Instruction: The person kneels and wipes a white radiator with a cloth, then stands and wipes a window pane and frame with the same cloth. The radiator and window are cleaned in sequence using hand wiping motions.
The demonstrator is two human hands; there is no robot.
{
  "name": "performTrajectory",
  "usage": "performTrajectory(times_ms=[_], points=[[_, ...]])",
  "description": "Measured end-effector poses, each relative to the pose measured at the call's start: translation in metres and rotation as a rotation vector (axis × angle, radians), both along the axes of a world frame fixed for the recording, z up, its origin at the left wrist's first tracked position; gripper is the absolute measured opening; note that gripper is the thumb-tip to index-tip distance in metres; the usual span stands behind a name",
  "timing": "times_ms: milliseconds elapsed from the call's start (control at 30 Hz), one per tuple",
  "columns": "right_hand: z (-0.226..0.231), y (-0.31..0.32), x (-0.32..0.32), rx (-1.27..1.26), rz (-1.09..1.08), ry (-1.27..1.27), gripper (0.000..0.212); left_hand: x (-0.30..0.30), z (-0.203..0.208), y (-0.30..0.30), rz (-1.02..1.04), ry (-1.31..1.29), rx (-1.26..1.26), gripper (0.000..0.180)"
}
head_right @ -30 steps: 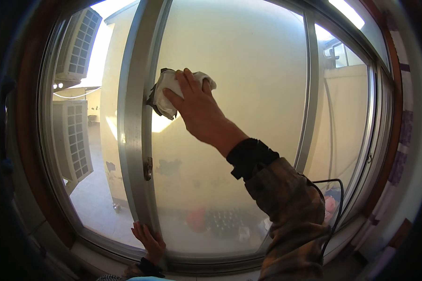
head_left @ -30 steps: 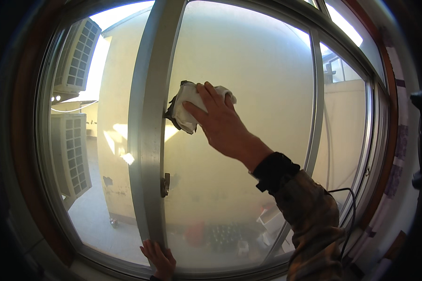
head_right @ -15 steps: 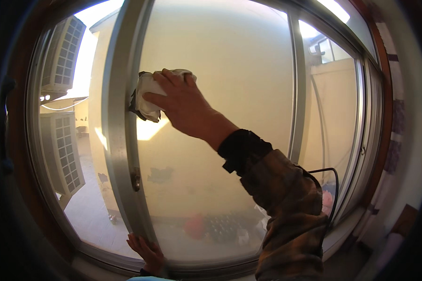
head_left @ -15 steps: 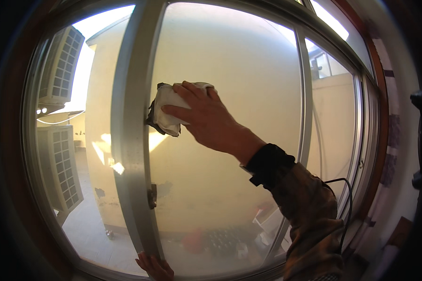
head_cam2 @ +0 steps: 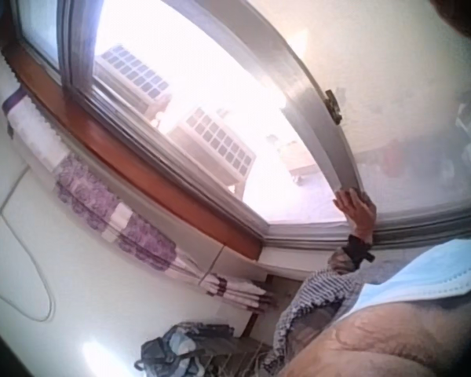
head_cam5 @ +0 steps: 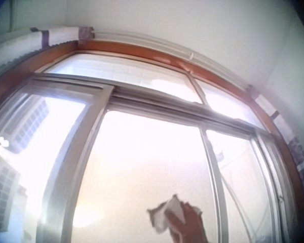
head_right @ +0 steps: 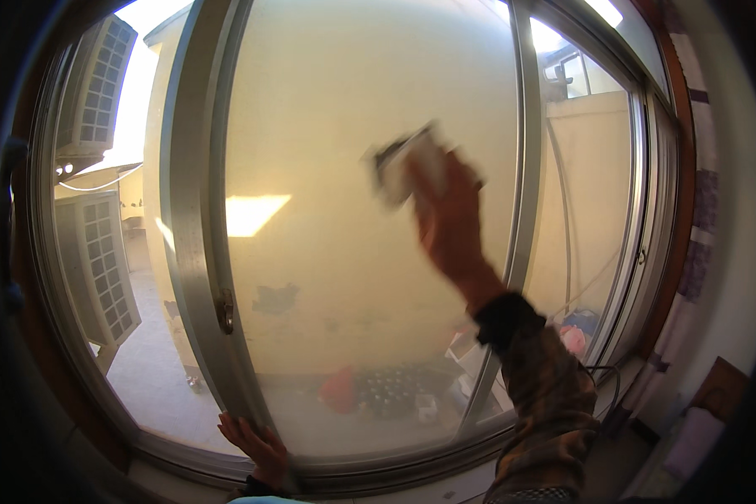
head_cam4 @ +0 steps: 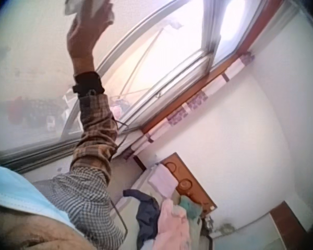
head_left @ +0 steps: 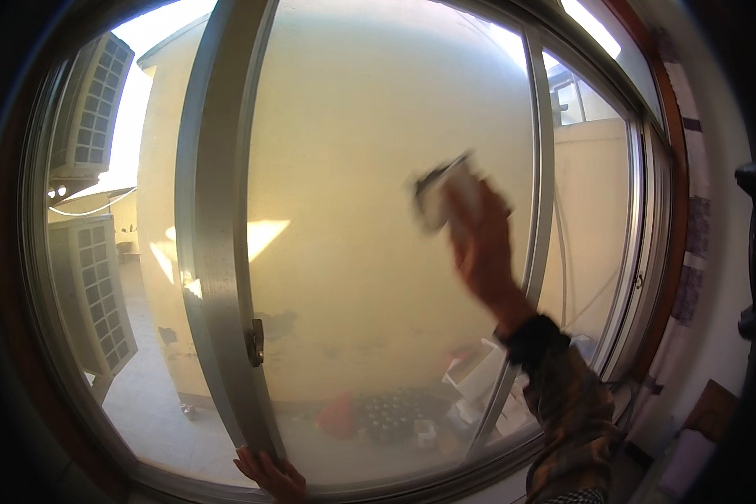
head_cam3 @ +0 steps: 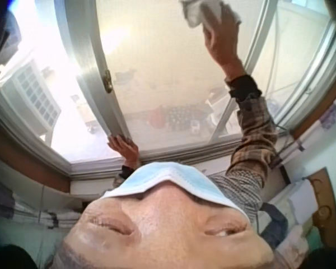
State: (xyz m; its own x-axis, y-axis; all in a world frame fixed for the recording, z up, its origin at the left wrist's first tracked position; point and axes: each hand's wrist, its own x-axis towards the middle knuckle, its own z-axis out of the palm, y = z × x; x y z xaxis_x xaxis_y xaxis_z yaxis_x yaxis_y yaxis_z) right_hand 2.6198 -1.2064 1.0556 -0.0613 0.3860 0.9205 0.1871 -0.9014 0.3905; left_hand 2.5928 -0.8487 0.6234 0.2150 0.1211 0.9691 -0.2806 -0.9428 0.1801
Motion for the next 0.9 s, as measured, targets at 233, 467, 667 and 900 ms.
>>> performTrajectory(times_ms=[233,467,667,900], points=[[0.012,-0.063,0.004,0.032,-0.036,-0.073,0.051,-0.001,-0.002,0.002,-0.027,0.017,0.005,0.059],[-0.027,-0.066,0.012,0.371,-0.096,-0.194,0.063,-0.002,-0.005,-0.001,-0.016,0.008,-0.002,0.057],[-0.144,0.026,-0.03,-0.194,0.04,0.396,0.058,0.0,-0.006,-0.001,-0.018,-0.008,0.01,0.059],[-0.005,-0.041,0.014,0.314,0.056,-0.14,0.064,0.005,-0.013,0.002,-0.013,-0.014,0.002,0.061]])
